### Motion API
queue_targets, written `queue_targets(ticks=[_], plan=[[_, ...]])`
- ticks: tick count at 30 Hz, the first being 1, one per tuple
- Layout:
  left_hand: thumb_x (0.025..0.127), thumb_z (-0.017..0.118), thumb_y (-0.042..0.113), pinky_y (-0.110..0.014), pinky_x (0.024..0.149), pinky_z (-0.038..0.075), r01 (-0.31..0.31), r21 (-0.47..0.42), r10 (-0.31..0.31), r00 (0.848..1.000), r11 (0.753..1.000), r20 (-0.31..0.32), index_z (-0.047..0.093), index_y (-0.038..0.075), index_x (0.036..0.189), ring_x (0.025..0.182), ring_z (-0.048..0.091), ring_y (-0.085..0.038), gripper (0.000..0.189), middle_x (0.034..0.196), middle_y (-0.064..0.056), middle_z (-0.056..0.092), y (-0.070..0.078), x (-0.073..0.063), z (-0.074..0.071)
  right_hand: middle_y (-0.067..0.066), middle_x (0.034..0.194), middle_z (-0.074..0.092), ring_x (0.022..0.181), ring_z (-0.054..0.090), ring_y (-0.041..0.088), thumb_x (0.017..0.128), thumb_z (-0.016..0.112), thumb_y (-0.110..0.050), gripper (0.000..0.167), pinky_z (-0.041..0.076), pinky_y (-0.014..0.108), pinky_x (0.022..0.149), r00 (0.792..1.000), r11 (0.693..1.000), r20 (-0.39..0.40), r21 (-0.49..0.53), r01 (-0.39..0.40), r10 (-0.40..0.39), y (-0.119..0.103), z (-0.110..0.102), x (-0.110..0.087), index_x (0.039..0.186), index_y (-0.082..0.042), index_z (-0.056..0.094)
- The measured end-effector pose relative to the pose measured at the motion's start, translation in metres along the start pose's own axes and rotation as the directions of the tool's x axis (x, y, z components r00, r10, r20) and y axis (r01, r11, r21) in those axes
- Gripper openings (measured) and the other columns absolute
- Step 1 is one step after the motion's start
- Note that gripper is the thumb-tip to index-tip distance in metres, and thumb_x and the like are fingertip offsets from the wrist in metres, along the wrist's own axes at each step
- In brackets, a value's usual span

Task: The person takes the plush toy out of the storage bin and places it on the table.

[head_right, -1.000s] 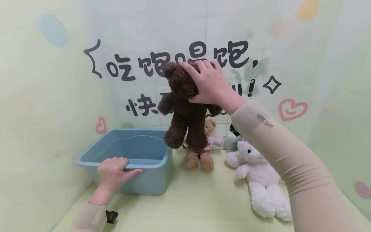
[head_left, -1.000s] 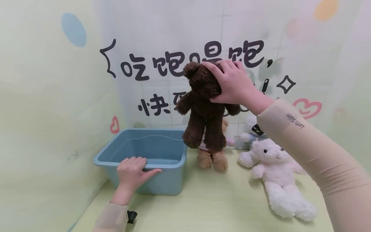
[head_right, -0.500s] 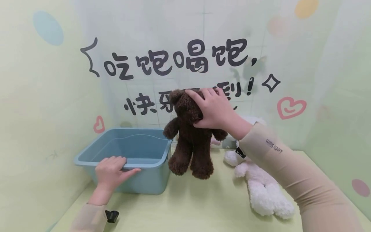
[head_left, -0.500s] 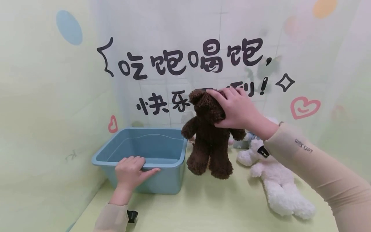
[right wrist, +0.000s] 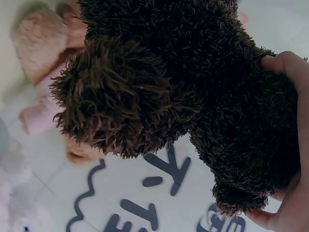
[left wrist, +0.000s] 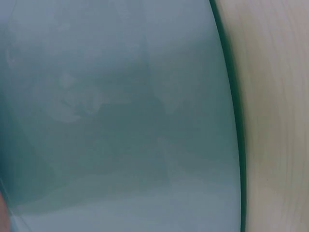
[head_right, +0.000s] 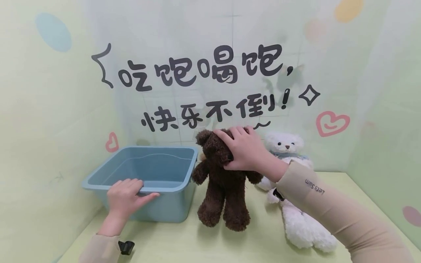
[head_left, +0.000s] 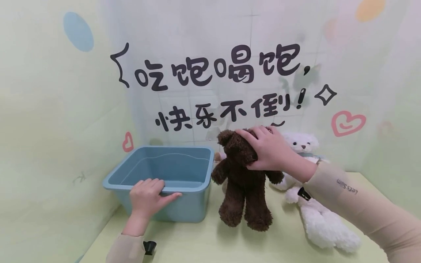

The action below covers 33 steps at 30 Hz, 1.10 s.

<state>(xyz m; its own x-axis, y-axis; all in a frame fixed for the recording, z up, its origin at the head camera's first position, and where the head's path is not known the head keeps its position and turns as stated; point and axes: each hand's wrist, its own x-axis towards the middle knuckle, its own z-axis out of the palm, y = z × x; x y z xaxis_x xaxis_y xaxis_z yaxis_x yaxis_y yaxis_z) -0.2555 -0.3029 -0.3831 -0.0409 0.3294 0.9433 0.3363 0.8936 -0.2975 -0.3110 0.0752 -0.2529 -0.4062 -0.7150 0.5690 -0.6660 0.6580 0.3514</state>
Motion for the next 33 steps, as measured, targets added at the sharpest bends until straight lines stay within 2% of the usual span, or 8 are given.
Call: queue_targets(ticks=[7,11,14,16,20,24,28,33], plan=[[0.083,0.043,0.078,-0.021,0.046,0.009,0.007,0.001,-0.007,1.000,1.000,0.023,0.027,0.017,0.054,0.046,0.011,-0.005,0.069,0.051,0.010,0.020,0.000,-0.002,-0.003,0.016,0.125,0.054,0.114,0.052,0.036,0.061,0.079,-0.058,0.104,0.041,0.056,0.086,0.995,0.999,0.094,0.022,0.030,-0.032,-0.008,0.029,-0.015,0.147,-0.018,0.036],[0.082,0.044,0.078,-0.021,0.046,0.009,0.007,0.002,-0.007,0.999,1.000,0.035,0.028,0.017,0.054,0.047,0.010,-0.005,0.069,0.050,0.010,0.020,0.001,-0.003,-0.003,0.014,0.123,0.055,0.112,0.054,0.034,0.063,0.077,-0.059,0.102,0.042,0.056,0.085,0.991,0.998,0.131,0.054,0.025,-0.032,-0.012,0.046,-0.021,0.147,-0.018,0.037],[0.082,0.045,0.078,-0.021,0.046,0.009,0.008,-0.002,-0.008,0.999,1.000,0.037,0.028,0.017,0.054,0.047,0.011,-0.005,0.069,0.050,0.010,0.021,0.002,-0.003,-0.001,0.012,0.118,0.057,0.106,0.056,0.031,0.064,0.078,-0.058,0.101,0.043,0.054,0.084,0.984,0.994,0.178,0.106,-0.017,-0.002,-0.015,0.058,-0.026,0.147,-0.019,0.037],[0.082,0.046,0.078,-0.021,0.046,0.009,0.010,-0.007,-0.009,0.999,1.000,0.036,0.028,0.017,0.054,0.047,0.011,-0.005,0.069,0.050,0.010,0.021,0.002,-0.002,0.000,0.011,0.120,0.056,0.107,0.056,0.030,0.065,0.078,-0.057,0.101,0.042,0.054,0.085,0.974,0.987,0.224,0.149,-0.053,0.018,-0.016,0.067,-0.029,0.148,-0.020,0.036],[0.082,0.047,0.077,-0.021,0.047,0.009,0.007,-0.014,-0.006,0.999,1.000,0.035,0.028,0.017,0.054,0.048,0.010,-0.004,0.069,0.051,0.010,0.020,0.003,0.000,0.001,0.012,0.134,0.049,0.118,0.051,0.031,0.066,0.080,-0.054,0.101,0.040,0.056,0.090,0.951,0.965,0.306,0.231,-0.121,0.046,-0.018,0.083,-0.034,0.150,-0.020,0.034],[0.082,0.047,0.077,-0.021,0.047,0.010,-0.001,-0.020,0.001,0.999,1.000,0.038,0.030,0.017,0.054,0.047,0.012,-0.005,0.068,0.052,0.010,0.021,0.004,0.001,0.003,0.012,0.142,0.044,0.125,0.046,0.030,0.064,0.082,-0.050,0.102,0.039,0.057,0.092,0.947,0.958,0.318,0.253,-0.137,0.052,-0.017,0.089,-0.036,0.150,-0.022,0.034],[0.082,0.046,0.078,-0.021,0.046,0.012,0.009,-0.016,-0.008,0.999,1.000,0.037,0.031,0.017,0.054,0.044,0.017,-0.008,0.068,0.051,0.010,0.023,0.004,-0.002,0.005,0.012,0.141,0.045,0.126,0.046,0.029,0.062,0.082,-0.050,0.103,0.039,0.056,0.092,0.951,0.964,0.309,0.247,-0.095,0.015,-0.014,0.086,-0.034,0.149,-0.021,0.035],[0.082,0.045,0.078,-0.022,0.046,0.013,0.020,-0.009,-0.019,0.999,1.000,0.044,0.031,0.017,0.055,0.042,0.019,-0.010,0.069,0.051,0.010,0.024,0.000,-0.006,0.006,0.010,0.135,0.050,0.111,0.055,0.026,0.061,0.081,-0.053,0.103,0.044,0.052,0.085,0.945,0.971,0.327,0.226,-0.079,0.001,-0.010,0.081,-0.032,0.149,-0.022,0.036]])
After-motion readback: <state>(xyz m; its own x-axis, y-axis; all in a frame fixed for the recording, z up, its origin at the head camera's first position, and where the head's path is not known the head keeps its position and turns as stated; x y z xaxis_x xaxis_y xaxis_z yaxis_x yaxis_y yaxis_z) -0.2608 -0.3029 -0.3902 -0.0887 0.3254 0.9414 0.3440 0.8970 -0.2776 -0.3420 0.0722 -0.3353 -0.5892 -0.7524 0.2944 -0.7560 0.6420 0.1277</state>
